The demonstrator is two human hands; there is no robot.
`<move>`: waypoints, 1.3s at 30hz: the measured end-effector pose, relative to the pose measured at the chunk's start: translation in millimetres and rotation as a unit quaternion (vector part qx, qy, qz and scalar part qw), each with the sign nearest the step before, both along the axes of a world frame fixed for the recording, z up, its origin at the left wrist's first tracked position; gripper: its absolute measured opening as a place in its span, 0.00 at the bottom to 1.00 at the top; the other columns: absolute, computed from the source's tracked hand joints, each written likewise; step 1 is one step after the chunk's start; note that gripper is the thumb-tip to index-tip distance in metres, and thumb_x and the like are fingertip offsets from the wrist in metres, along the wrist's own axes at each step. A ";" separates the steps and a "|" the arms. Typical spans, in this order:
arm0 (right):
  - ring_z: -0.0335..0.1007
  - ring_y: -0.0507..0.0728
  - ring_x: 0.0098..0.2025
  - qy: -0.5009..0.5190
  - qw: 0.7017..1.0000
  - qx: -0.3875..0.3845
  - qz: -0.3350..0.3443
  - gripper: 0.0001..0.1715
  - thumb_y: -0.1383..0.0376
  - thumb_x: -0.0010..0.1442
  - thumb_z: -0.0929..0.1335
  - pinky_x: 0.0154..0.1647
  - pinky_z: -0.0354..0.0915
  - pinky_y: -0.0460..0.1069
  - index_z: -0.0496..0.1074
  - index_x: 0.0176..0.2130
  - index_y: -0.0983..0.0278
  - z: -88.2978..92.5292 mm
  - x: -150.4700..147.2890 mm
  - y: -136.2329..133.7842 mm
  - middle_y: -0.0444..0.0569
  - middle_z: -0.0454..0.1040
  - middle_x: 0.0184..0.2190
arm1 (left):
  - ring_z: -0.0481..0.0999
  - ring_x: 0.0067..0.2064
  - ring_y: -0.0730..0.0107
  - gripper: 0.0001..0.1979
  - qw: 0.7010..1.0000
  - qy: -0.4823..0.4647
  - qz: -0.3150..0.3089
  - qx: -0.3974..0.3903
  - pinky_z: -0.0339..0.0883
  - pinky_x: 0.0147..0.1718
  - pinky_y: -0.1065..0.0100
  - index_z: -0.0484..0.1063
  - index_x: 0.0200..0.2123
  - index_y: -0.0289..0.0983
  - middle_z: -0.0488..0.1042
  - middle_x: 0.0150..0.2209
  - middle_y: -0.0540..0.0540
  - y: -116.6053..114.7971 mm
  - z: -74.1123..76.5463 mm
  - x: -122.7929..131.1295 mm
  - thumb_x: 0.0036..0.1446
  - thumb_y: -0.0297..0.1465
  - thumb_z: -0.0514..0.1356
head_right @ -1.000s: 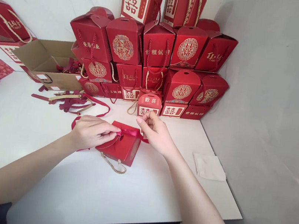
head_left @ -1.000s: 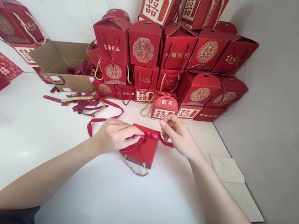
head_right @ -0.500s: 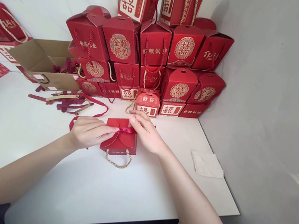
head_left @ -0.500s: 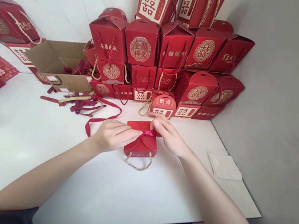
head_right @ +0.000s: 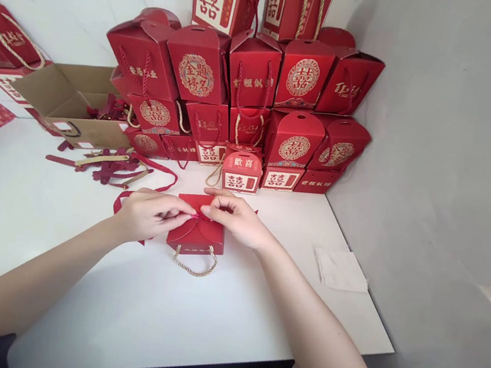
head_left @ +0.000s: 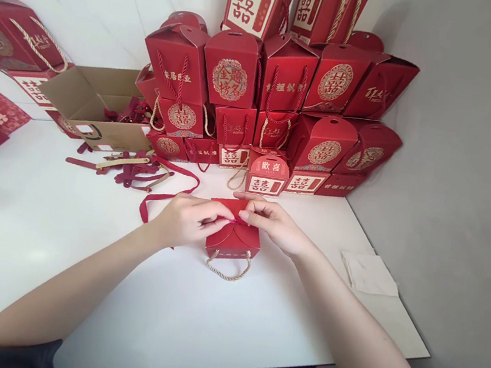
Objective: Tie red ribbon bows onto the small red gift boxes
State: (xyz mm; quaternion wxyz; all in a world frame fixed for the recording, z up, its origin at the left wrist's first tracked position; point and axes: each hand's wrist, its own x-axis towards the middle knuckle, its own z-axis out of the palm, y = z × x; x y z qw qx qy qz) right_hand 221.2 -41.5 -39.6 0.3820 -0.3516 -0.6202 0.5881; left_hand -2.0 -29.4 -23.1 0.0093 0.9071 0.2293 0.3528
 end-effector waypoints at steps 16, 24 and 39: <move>0.62 0.62 0.62 -0.043 0.998 0.039 -0.039 0.17 0.55 0.58 0.71 0.60 0.54 0.57 0.69 0.25 0.63 0.6 17.3 -0.1 0.52 0.67 0.60 | 0.63 0.21 0.81 0.11 0.824 -0.037 -0.021 -0.565 0.57 0.21 0.77 0.66 0.31 0.36 0.66 0.21 0.55 14.8 19.0 -11.6 0.54 0.33 0.66; 0.61 0.60 0.61 -0.108 0.986 0.115 -0.047 0.16 0.57 0.60 0.70 0.62 0.51 0.58 0.68 0.26 0.62 1.8 29.2 2.7 0.50 0.67 0.58 | 0.63 0.22 0.79 0.12 0.810 0.010 -0.004 -0.586 0.57 0.22 0.76 0.65 0.29 0.36 0.65 0.21 0.55 19.4 28.0 -17.2 0.52 0.33 0.66; 0.55 0.51 0.24 -0.156 0.984 0.077 -0.046 0.26 0.48 0.62 0.65 0.28 0.54 0.49 0.62 0.21 0.62 15.1 24.8 -7.9 0.41 0.59 0.20 | 0.67 0.23 0.76 0.14 0.822 0.107 0.001 -0.559 0.60 0.22 0.74 0.75 0.26 0.36 0.71 0.22 0.51 17.4 39.5 -20.2 0.56 0.41 0.62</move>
